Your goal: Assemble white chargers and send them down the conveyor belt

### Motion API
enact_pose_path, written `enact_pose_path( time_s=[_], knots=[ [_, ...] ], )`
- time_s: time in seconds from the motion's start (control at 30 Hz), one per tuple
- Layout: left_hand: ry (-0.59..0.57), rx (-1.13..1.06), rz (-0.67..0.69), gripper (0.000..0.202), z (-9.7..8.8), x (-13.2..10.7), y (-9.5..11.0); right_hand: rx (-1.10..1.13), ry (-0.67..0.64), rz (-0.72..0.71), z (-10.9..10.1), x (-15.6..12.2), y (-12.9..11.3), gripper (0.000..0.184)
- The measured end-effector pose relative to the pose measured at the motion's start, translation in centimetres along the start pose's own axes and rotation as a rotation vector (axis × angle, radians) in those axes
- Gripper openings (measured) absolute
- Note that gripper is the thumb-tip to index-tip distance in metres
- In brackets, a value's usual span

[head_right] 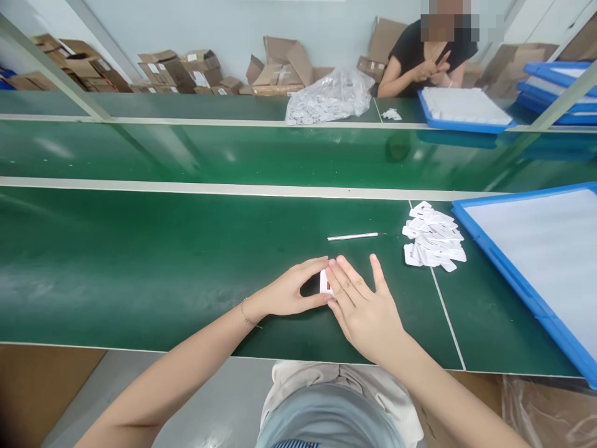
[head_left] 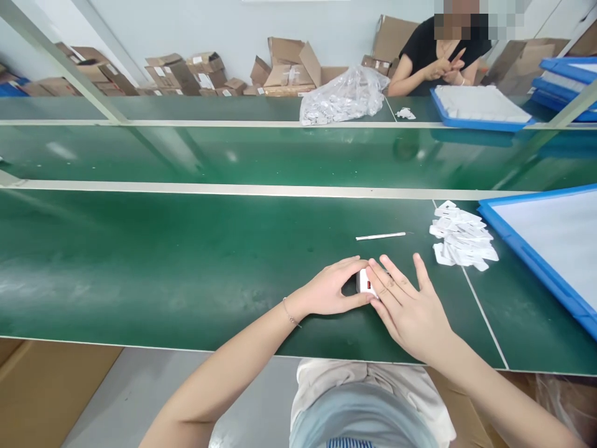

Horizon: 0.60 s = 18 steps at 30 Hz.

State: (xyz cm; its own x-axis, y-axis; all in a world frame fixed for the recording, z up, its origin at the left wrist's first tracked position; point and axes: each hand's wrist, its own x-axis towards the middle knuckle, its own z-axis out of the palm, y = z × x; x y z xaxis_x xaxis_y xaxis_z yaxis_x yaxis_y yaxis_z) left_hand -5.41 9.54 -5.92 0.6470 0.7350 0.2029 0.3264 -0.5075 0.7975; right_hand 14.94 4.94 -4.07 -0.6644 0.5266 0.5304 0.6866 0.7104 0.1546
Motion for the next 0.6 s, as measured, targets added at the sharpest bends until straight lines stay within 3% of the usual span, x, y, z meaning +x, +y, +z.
enact_pose_path(
  time_s=[0.1,0.23,0.33,0.43,0.53,0.6],
  knots=[
    [-0.051,0.016,0.034,0.062,-0.4,0.2,-0.2,0.093,-0.038,0.028,-0.3,0.1,0.4,0.040],
    [-0.063,0.109,0.021,0.045,-1.4,0.5,0.9,0.243,-0.055,0.081,-1.1,0.1,0.9,0.046],
    [0.077,0.170,0.032,0.045,-2.1,0.5,3.1,0.467,0.052,0.332,-2.3,-0.1,0.5,0.052],
    [0.309,0.286,0.158,0.050,-1.8,0.1,5.9,0.900,0.137,0.653,-3.4,-0.3,-0.9,0.051],
    [0.451,0.396,0.322,0.057,-0.6,-1.1,8.3,1.254,0.155,0.683,-3.7,-0.2,-2.4,0.042],
    [0.444,0.358,0.272,0.062,0.2,-2.2,9.3,1.301,0.197,0.665,-3.8,-0.3,-2.7,0.040]
  ],
)
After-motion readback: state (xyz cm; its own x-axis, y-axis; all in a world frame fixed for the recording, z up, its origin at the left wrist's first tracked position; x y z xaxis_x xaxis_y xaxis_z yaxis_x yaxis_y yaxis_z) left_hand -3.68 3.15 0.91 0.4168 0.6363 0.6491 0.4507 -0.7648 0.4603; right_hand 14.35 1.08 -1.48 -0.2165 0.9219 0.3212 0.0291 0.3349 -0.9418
